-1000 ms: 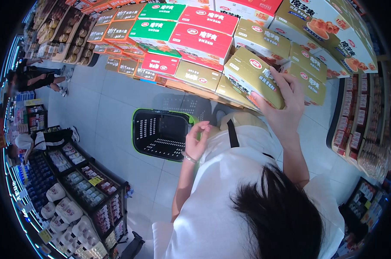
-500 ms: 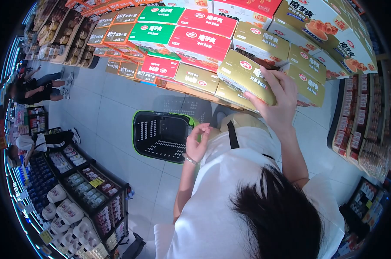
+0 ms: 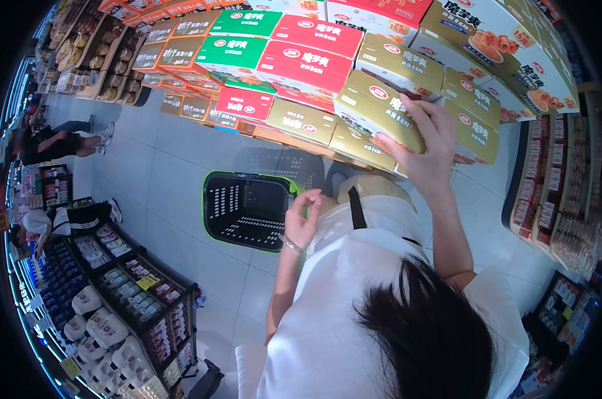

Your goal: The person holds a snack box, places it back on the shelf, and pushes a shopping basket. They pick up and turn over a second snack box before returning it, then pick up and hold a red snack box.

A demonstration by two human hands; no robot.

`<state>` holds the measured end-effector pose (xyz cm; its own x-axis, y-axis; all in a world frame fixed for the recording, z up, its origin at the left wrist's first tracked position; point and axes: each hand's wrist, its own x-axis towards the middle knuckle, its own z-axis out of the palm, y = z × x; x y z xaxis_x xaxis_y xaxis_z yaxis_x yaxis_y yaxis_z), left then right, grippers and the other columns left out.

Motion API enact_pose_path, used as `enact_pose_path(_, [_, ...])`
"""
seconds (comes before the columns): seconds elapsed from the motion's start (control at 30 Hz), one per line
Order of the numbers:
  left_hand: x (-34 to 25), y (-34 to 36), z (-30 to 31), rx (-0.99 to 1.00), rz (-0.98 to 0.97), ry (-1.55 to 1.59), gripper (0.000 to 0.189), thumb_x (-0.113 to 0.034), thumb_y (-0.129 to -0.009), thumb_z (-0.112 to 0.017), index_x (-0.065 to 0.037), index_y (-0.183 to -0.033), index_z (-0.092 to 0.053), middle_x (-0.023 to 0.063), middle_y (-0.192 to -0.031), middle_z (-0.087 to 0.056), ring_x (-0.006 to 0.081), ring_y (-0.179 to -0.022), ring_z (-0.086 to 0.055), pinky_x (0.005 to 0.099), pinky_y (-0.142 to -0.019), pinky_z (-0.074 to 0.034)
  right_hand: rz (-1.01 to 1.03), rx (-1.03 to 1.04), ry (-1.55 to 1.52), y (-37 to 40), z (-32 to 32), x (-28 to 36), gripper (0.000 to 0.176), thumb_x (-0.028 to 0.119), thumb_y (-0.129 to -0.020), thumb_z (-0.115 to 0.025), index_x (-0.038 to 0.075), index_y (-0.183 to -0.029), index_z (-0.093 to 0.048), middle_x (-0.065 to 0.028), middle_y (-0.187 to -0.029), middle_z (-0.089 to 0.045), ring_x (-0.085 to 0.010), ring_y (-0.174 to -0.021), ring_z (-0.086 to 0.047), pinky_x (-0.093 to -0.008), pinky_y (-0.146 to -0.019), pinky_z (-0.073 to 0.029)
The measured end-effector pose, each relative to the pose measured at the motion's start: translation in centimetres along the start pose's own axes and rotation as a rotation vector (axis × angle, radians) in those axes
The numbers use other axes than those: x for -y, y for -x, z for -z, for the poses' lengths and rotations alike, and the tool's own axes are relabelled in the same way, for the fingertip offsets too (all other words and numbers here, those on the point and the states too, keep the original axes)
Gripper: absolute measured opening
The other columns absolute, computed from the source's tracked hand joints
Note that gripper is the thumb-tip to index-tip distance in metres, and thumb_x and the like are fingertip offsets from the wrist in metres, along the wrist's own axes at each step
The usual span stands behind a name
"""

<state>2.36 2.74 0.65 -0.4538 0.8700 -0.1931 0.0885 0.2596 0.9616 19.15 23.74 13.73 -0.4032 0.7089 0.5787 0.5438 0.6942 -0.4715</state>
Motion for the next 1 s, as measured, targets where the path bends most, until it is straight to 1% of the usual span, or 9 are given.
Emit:
enact_pose_path(0.43, [0.1,0.0,-0.1,0.005,-0.003,-0.051,0.023,-0.012,-0.095,-0.062,0.002,-0.113,-0.063,0.0101,-0.095,-0.072,0.0146,-0.091,-0.067,0.0276,-0.082,-0.051,0.067,-0.037,-0.033,0.4,-0.1,0.0,0.066,0.018,-0.059,-0.089,0.009,-0.120,-0.065,-0.0067,-0.107,-0.062,-0.0267,-0.097,-0.059,-0.0402,-0.084,-0.046])
enact_pose_path(0.53, [0.4,0.1,-0.3,-0.013,-0.024,0.021,0.023,-0.013,-0.095,-0.063,0.002,-0.112,-0.064,0.0109,-0.095,-0.071,0.0162,-0.090,-0.067,0.0286,-0.081,-0.051,-0.020,-0.028,-0.004,0.1,-0.2,0.3,0.067,0.015,-0.059,-0.088,0.008,-0.122,-0.064,-0.0075,-0.109,-0.061,-0.0273,-0.099,-0.058,-0.0408,-0.087,-0.046])
enact_pose_path(0.57, [0.7,0.1,-0.1,0.009,-0.003,-0.006,0.022,-0.008,-0.095,-0.061,0.004,-0.114,-0.063,0.0078,-0.099,-0.070,0.0123,-0.092,-0.064,0.0266,-0.084,-0.050,-0.023,-0.018,-0.022,-0.1,0.0,0.5,0.067,0.013,-0.059,-0.088,0.008,-0.122,-0.064,-0.0077,-0.110,-0.061,-0.0275,-0.100,-0.058,-0.0407,-0.087,-0.046])
enact_pose_path(0.67, [0.3,0.0,0.1,0.012,-0.044,-0.042,0.023,-0.011,-0.095,-0.061,0.001,-0.115,-0.063,0.0088,-0.096,-0.071,0.0142,-0.092,-0.066,0.0277,-0.084,-0.051,-0.016,0.001,-0.030,-0.1,-0.1,0.0,0.068,0.009,-0.060,-0.087,0.007,-0.123,-0.063,-0.0094,-0.114,-0.060,-0.0304,-0.106,-0.057,-0.0419,-0.092,-0.045])
enact_pose_path(0.77, [0.8,0.0,0.0,0.030,0.016,-0.120,0.024,-0.014,-0.095,-0.062,0.000,-0.114,-0.062,0.0086,-0.096,-0.069,0.0173,-0.094,-0.067,0.0302,-0.082,-0.052,-0.019,0.028,-0.022,0.2,-0.1,-0.6,0.068,0.006,-0.060,-0.086,0.006,-0.124,-0.062,-0.0111,-0.120,-0.058,-0.0333,-0.112,-0.054,-0.0449,-0.097,-0.043])
enact_pose_path(0.8, [2.6,0.0,-0.4,0.020,-0.017,-0.036,0.024,-0.015,-0.095,-0.062,0.000,-0.114,-0.062,0.0087,-0.095,-0.069,0.0184,-0.093,-0.067,0.0307,-0.082,-0.052,-0.023,0.044,-0.022,0.2,0.1,-0.6,0.069,0.006,-0.061,-0.085,0.006,-0.126,-0.061,-0.0113,-0.120,-0.058,-0.0337,-0.114,-0.053,-0.0461,-0.099,-0.042])
enact_pose_path(0.87, [2.9,-0.1,-0.6,-0.033,-0.161,-0.008,0.018,-0.014,-0.093,-0.061,-0.002,-0.106,-0.061,0.0098,-0.093,-0.067,0.0212,-0.083,-0.068,0.0331,-0.076,-0.053,-0.007,0.052,-0.035,-0.1,0.1,-0.9,0.069,0.006,-0.062,-0.085,0.006,-0.127,-0.060,-0.0115,-0.121,-0.057,-0.0342,-0.115,-0.053,-0.0472,-0.101,-0.041])
enact_pose_path(0.97, [2.2,0.0,-0.6,-0.054,-0.168,-0.051,0.015,-0.013,-0.093,-0.059,-0.002,-0.103,-0.060,0.0103,-0.098,-0.068,0.0212,-0.085,-0.068,0.0332,-0.076,-0.053,0.047,0.083,0.075,-0.7,0.2,-1.5,0.070,0.010,-0.066,-0.083,0.008,-0.130,-0.057,-0.0117,-0.123,-0.056,-0.0349,-0.117,-0.051,-0.0541,-0.109,-0.037])
enact_pose_path(1.0, [2.1,-0.1,-0.5,-0.069,-0.184,-0.049,0.015,-0.013,-0.093,-0.059,-0.002,-0.103,-0.060,0.0103,-0.098,-0.068,0.0212,-0.085,-0.068,0.0332,-0.076,-0.053,0.065,0.073,0.070,-0.8,0.2,-1.8,0.070,0.010,-0.066,-0.083,0.008,-0.130,-0.057,-0.0117,-0.123,-0.056,-0.0349,-0.117,-0.051,-0.0541,-0.109,-0.037])
